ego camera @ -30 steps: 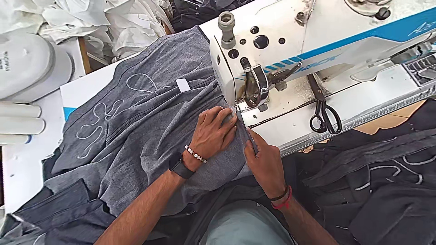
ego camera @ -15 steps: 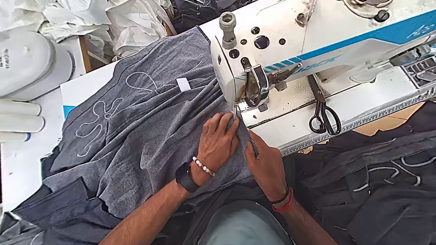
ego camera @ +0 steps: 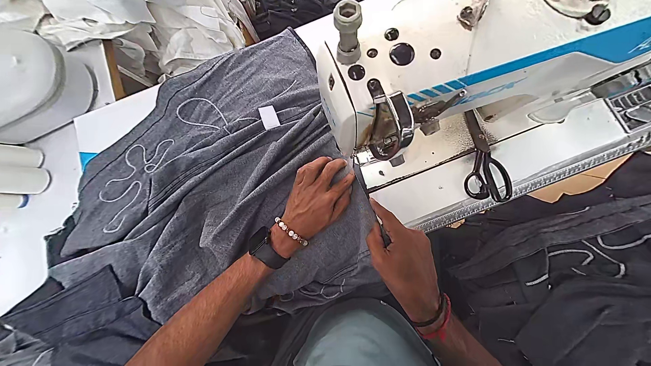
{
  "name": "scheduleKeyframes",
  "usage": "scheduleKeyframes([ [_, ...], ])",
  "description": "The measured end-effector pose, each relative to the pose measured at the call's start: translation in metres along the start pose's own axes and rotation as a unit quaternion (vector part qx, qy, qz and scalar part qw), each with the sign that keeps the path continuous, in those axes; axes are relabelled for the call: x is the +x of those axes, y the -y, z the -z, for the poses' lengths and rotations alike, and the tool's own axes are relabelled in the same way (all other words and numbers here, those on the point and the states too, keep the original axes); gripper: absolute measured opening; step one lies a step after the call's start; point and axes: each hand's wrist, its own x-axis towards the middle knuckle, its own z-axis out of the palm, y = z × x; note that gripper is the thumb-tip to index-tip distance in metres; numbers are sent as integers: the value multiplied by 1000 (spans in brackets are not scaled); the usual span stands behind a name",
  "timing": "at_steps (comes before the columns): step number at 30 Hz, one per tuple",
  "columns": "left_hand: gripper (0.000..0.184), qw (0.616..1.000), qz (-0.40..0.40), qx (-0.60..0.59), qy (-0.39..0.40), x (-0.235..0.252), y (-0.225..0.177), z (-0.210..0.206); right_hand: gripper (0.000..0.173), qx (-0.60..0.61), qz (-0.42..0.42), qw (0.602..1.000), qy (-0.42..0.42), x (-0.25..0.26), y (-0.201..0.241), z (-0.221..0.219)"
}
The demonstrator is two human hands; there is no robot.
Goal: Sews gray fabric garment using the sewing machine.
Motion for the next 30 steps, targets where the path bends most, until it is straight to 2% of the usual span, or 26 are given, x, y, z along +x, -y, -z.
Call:
scheduleKeyframes([
  [8,30,994,-111,-10,-11,17,29,8,37,-60,25,998,-5,11,11,11],
  [12,28,981,-193,12,-13,27,39,17,33,-115,44,991,45,40,22,21],
  [13,27,985,-173,14,-4,25,32,19,32,-110,45,991,57,50,23,21],
  [14,26,993,-121,-4,8,20,18,20,34,-93,39,993,64,61,22,18],
  [16,30,996,25,-82,27,1,-13,13,43,-92,18,993,76,78,9,2],
  [17,33,991,73,-109,18,-6,-21,8,45,-106,5,991,85,86,2,-7],
  [19,39,989,93,-113,19,-12,-21,2,43,-130,11,990,55,89,-12,-18],
  [20,41,991,74,-106,29,-13,-15,2,41,-137,18,990,40,86,-17,-17],
  [22,41,994,22,-91,46,-13,-3,5,41,-122,11,990,72,73,-26,0],
  [25,39,995,-32,-83,44,-11,6,8,55,-36,34,990,133,39,-57,33],
  [27,37,993,-74,-90,29,-12,3,8,43,28,77,983,162,7,-68,48],
  [30,33,989,-85,-120,33,-15,-8,8,17,-17,212,954,211,-42,-60,41],
])
